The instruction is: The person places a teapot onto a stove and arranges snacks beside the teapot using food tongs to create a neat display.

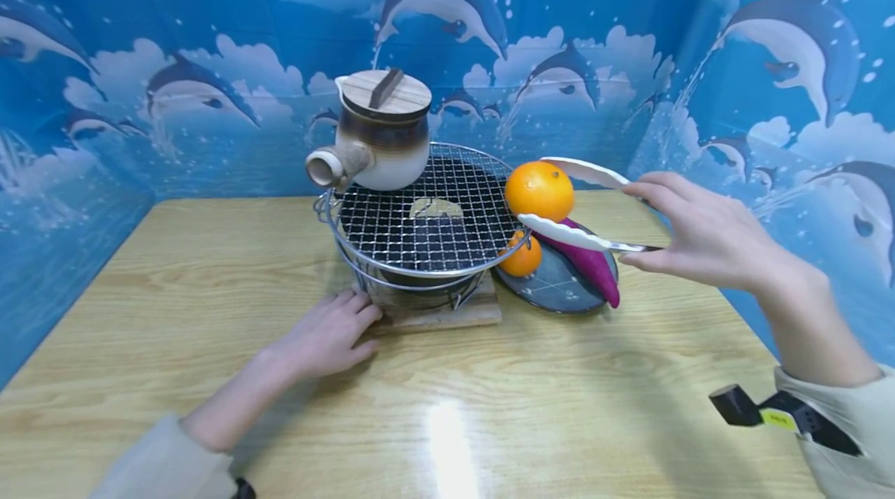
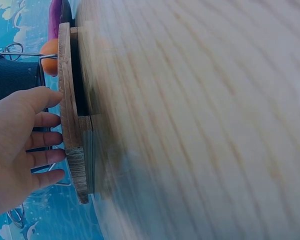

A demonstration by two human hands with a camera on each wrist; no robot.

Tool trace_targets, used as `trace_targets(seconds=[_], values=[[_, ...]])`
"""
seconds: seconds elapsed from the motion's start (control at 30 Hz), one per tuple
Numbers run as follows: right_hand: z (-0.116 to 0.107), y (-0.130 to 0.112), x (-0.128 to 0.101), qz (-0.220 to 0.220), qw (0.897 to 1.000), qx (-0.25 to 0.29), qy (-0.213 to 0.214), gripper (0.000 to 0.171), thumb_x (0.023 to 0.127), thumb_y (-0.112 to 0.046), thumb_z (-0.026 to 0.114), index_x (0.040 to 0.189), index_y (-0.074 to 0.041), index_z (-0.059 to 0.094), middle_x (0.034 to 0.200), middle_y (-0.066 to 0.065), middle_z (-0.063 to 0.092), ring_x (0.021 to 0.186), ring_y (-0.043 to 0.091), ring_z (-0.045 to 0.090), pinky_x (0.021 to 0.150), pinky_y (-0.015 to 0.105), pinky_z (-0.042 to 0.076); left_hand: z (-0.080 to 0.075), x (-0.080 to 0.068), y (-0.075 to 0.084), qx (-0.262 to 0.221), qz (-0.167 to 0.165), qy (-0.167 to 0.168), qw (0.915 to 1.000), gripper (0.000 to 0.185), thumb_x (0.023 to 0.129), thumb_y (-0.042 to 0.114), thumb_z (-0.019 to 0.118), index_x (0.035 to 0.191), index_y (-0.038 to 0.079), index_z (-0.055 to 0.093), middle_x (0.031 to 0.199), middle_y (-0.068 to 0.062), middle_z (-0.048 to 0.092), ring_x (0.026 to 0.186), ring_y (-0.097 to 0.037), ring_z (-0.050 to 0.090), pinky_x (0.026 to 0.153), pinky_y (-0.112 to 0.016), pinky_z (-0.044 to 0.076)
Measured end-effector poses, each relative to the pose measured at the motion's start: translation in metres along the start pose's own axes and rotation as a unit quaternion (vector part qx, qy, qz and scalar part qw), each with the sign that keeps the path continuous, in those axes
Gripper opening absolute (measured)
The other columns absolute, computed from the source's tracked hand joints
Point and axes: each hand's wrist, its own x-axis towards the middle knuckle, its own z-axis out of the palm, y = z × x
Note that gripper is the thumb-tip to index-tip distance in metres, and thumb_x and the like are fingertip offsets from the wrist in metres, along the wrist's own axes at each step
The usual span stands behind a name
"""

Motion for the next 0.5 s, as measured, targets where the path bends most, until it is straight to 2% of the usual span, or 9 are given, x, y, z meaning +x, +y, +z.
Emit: trace_targets(seconds=[0.2, 0.5], values=[[-0.001, -0.010, 0.009, -0.018, 1.000, 0.000, -0.005, 0.074, 0.067, -0.034, 0.081, 0.128, -0.007, 0.050, 0.128, 0.015, 0.046, 0.102, 0.031, 0.051, 0.064, 0.044, 0.050, 0.000, 0.000, 0.000, 0.002, 0.001, -0.002, 1.0000, 0.030, 0.081, 0.031, 0.067, 0.098, 0.007, 0.060, 0.095, -0.007, 0.057, 0.093, -0.027, 0.053, 0.080, -0.044, 0.045], [-0.001, -0.024, 0.021, -0.063, 0.998, 0.003, 0.010, 0.074, 0.067, -0.037, 0.081, 0.128, -0.007, 0.051, 0.126, 0.012, 0.049, 0.095, 0.026, 0.055, 0.058, 0.034, 0.048, 0.000, 0.000, 0.000, -0.002, 0.002, -0.001, 1.0000, 0.029, 0.081, 0.030, 0.067, 0.098, 0.007, 0.060, 0.094, -0.006, 0.056, 0.091, -0.026, 0.052, 0.079, -0.043, 0.045]])
